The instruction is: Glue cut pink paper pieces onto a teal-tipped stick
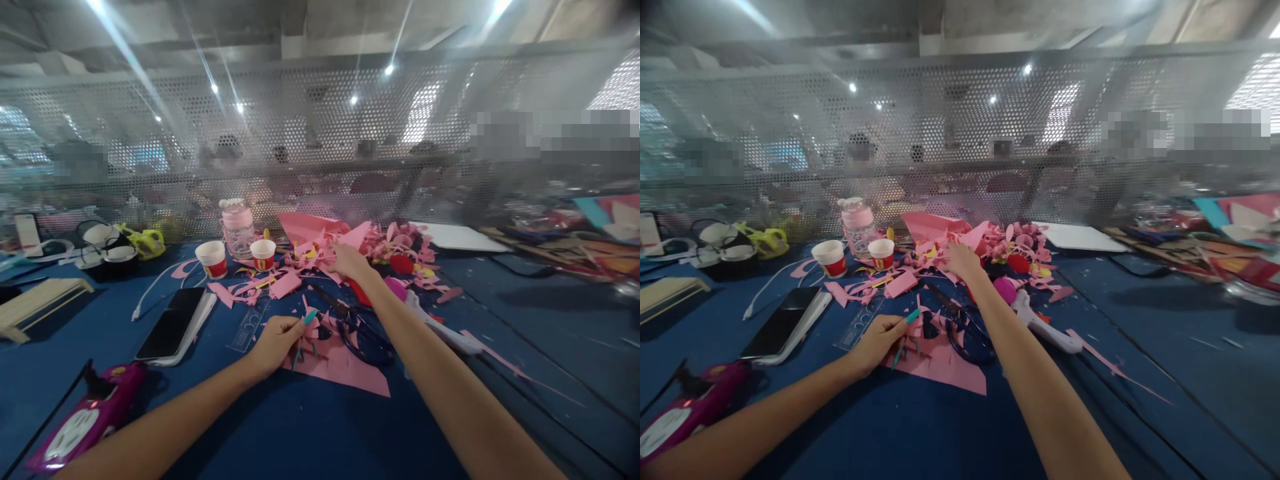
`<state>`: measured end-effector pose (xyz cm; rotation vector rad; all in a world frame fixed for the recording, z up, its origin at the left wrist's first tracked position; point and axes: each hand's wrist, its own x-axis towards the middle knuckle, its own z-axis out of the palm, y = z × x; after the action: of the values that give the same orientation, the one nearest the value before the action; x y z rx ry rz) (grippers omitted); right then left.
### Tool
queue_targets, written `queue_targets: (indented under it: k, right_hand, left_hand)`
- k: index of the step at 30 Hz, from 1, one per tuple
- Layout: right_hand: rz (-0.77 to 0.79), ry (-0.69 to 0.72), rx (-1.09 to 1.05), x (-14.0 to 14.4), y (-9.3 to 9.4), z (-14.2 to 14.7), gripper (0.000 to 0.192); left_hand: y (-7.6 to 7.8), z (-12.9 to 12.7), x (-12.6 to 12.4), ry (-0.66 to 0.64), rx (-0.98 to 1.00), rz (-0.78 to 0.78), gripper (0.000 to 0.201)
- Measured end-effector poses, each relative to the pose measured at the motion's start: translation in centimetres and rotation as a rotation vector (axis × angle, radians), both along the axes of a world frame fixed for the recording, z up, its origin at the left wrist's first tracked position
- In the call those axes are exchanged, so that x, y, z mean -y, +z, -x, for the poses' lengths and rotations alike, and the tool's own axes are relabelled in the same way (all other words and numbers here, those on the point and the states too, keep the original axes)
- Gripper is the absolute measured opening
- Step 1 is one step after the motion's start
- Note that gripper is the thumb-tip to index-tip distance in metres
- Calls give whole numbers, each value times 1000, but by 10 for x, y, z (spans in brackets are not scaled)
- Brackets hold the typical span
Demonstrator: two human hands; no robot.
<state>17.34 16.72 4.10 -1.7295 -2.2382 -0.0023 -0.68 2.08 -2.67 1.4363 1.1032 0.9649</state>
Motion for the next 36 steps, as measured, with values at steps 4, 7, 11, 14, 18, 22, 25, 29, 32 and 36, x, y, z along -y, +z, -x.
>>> queue_targets:
  k: [4, 7, 11, 14, 18, 22, 25, 29, 32, 36]
  right_hand:
    - [39, 53, 20, -4, -3, -5, 46]
    - [40, 57, 32, -2, -4, -5, 59]
    - [34, 86, 14, -3, 0, -9, 37]
    - [28, 131, -23, -7, 7, -16, 22]
    - [-5, 164, -84, -12, 13, -25, 25]
    - [-57, 167, -150, -14, 17, -26, 35]
    - [-103, 146, -210, -14, 21, -27, 40]
    - [-186, 90, -315, -13, 30, -30, 43]
    - [-254, 43, -404, -12, 37, -35, 41]
    - [-333, 13, -531, -15, 43, -41, 38]
  left_hand:
    - [4, -1, 2, 19, 0, 37, 47]
    - [6, -1, 3, 2, -21, 43, 48]
    - [5, -1, 3, 1, -50, 42, 49]
    - [6, -1, 4, -2, -65, 26, 49]
    - [9, -2, 4, 5, -92, -1, 50]
    - [10, -3, 5, 0, -98, 3, 50]
    - [8, -3, 5, -7, -90, 16, 49]
    - [6, -2, 4, -4, -113, -8, 50]
    - [6, -2, 4, -7, -121, -22, 50]
    - [8, -2, 5, -9, -117, -33, 50]
